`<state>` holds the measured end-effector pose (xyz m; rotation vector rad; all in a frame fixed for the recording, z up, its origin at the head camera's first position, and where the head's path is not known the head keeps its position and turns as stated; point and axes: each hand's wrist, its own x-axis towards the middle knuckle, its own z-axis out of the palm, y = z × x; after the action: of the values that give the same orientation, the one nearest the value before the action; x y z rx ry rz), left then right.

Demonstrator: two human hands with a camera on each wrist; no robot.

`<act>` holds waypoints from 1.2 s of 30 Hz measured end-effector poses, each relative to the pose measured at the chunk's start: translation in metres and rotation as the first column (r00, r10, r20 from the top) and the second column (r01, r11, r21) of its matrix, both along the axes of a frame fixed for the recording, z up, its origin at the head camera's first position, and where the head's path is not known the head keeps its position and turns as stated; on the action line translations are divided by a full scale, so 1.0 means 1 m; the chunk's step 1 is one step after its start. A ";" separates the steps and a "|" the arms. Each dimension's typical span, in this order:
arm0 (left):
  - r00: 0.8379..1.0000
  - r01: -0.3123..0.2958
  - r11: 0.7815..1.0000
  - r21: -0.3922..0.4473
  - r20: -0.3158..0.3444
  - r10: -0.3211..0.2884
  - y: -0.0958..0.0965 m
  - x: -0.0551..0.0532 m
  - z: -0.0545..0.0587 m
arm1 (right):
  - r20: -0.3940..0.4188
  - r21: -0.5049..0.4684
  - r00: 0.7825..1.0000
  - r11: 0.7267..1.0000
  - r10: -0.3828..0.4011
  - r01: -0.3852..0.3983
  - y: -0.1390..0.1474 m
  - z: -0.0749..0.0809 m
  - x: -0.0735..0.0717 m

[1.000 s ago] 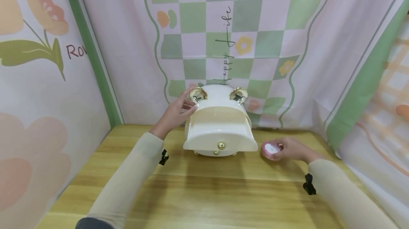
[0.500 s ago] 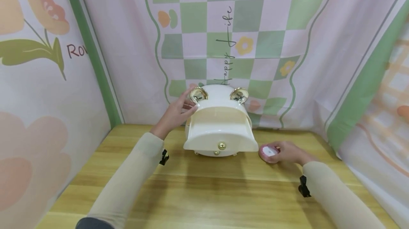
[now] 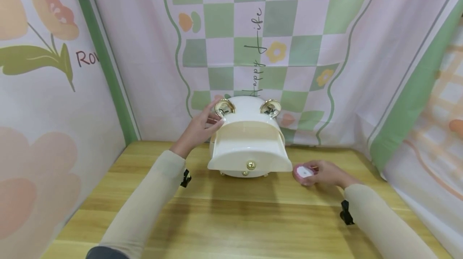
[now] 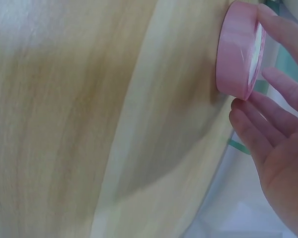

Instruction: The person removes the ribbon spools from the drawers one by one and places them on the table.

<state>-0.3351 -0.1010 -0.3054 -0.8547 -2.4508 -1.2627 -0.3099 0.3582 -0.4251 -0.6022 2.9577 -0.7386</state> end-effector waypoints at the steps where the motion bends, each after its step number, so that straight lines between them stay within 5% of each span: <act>1: 1.000 0.000 1.000 0.000 0.002 0.000 0.000 0.000 0.000 | 0.005 -0.001 1.000 1.000 -0.004 0.004 0.000 0.001 0.000; 36: 1.000 -0.003 1.000 0.001 -0.001 0.003 0.000 0.000 -0.001 | -0.101 0.017 0.992 0.997 0.079 -0.078 0.002 0.088 0.026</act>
<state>-0.3353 -0.1010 -0.3064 -0.8505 -2.4493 -1.2627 -0.2838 0.3597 -0.3373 -0.7726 3.0071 -0.7016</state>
